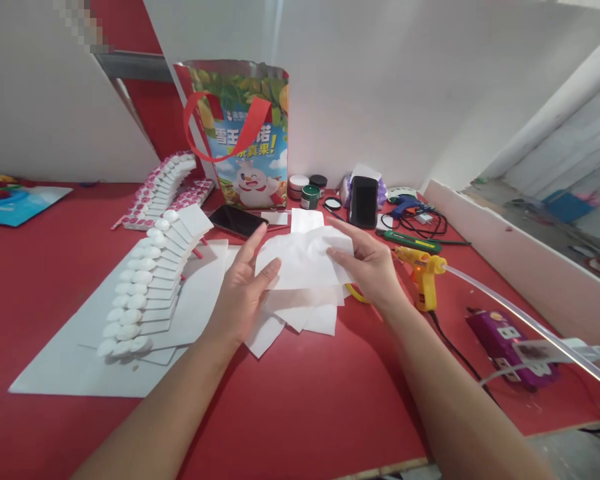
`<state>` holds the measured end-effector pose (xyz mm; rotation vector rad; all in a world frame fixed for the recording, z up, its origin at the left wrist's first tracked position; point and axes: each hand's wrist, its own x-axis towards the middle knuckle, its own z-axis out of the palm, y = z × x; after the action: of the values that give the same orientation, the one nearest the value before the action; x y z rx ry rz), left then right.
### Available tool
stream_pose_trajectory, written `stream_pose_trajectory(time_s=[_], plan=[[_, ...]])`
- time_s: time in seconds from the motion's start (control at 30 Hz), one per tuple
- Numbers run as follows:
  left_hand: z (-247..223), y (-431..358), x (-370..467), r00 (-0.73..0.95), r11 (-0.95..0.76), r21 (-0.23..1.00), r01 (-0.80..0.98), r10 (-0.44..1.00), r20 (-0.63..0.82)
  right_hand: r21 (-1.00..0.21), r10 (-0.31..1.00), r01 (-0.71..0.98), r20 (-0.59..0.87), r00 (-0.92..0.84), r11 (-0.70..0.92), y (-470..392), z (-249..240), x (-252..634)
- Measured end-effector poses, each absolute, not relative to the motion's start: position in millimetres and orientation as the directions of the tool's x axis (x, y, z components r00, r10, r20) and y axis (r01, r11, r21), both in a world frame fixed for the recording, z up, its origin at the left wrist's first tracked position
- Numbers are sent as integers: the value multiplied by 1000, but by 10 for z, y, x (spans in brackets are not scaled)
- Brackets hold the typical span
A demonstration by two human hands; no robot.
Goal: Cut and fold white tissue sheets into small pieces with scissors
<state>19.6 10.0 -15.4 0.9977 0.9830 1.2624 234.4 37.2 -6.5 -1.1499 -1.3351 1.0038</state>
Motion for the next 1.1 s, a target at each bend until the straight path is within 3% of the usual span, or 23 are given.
stream_pose_trajectory(time_s=[0.17, 0.5, 0.87, 1.1], plan=[[-233, 148, 165, -72, 62, 943, -326, 993, -91, -963, 975, 158, 205, -89, 217, 358, -66, 2380], [-229, 156, 137, -273, -245, 969, -2, 933, 235, -961, 977, 178, 209, -42, 213, 374, -15, 2387], [-233, 170, 74, -201, -323, 922, 211, 909, 365, -940, 957, 176, 286, -57, 292, 408, -7, 2440], [-229, 189, 41, -114, -384, 859, 340, 889, 442, -939, 962, 211, 254, -105, 271, 423, -13, 2520]])
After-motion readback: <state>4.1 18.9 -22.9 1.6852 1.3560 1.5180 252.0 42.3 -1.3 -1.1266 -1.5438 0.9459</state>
